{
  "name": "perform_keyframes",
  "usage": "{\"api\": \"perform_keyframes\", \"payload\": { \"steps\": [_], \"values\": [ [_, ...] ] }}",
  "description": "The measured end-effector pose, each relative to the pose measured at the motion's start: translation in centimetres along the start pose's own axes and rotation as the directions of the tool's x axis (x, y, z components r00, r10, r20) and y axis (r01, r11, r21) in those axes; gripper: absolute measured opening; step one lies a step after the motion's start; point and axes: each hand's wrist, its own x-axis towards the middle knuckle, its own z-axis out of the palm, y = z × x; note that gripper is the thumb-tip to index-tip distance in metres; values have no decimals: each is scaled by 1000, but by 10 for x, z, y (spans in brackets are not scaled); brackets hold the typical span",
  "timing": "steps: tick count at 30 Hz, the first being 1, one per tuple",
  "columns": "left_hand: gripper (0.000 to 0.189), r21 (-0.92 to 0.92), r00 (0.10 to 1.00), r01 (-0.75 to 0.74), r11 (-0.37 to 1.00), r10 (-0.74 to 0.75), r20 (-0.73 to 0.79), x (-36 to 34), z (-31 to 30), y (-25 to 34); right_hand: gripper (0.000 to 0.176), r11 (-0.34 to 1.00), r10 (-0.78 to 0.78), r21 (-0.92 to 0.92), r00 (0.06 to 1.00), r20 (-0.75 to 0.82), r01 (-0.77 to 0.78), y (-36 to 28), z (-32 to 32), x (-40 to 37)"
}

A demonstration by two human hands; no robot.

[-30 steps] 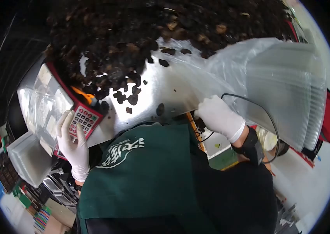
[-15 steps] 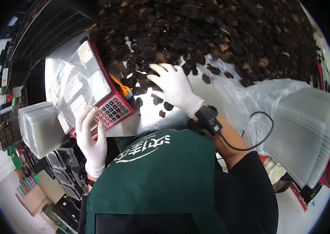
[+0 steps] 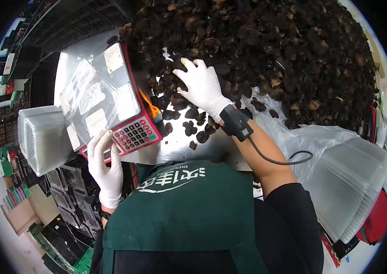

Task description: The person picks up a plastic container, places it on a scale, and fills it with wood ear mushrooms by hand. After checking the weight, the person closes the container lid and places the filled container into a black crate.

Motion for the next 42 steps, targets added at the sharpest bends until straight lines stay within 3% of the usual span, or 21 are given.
{"api": "perform_keyframes", "payload": {
  "steps": [5, 6, 10, 19, 28, 33, 35, 38, 39, 41, 42],
  "values": [
    [37, 60, 999, 32, 998, -30, -37, 3, -5, -11, 79, 958, 60, 287, 983, -175, -7, 9, -12, -10],
    [37, 56, 998, 50, 997, -48, -36, 3, -6, -13, 96, 949, 54, 314, 970, -237, 24, 10, -7, -10],
    [37, 51, 998, 61, 997, -60, -29, 2, -7, -16, 117, 913, 99, 407, 975, -201, -8, 10, -8, -15],
    [38, 79, 999, 49, 996, -47, -20, 1, -5, -17, 118, 816, 91, 567, 942, -322, 115, 11, -5, -20],
    [35, 33, 1000, 17, 999, -17, -2, 6, 3, -8, 108, 853, 40, 503, 944, -329, 139, 5, -9, -35],
    [38, -83, 981, -174, 981, 180, 71, 30, 25, 11, 100, 857, 21, 491, 943, -333, 154, 5, -7, -41],
    [40, -146, 942, -242, 959, 269, 201, 49, 42, 22, 97, 846, 20, 511, 946, -322, 156, 2, -9, -44],
    [50, -82, 839, -375, 923, 376, 393, 70, 78, 41, 94, 827, 15, 540, 953, -303, 159, -5, -11, -48],
    [50, -88, 824, -388, 917, 389, 412, 75, 91, 44, 94, 815, 17, 559, 958, -287, 153, -8, -12, -50],
    [38, -53, 788, -271, 961, 253, 562, 84, 113, 49, 93, 785, 37, 600, 955, -296, 155, -13, -14, -56],
    [32, -97, 805, -276, 956, 286, 520, 85, 123, 46, 93, 743, 100, 659, 954, -282, 116, -16, -13, -60]
  ]
}}
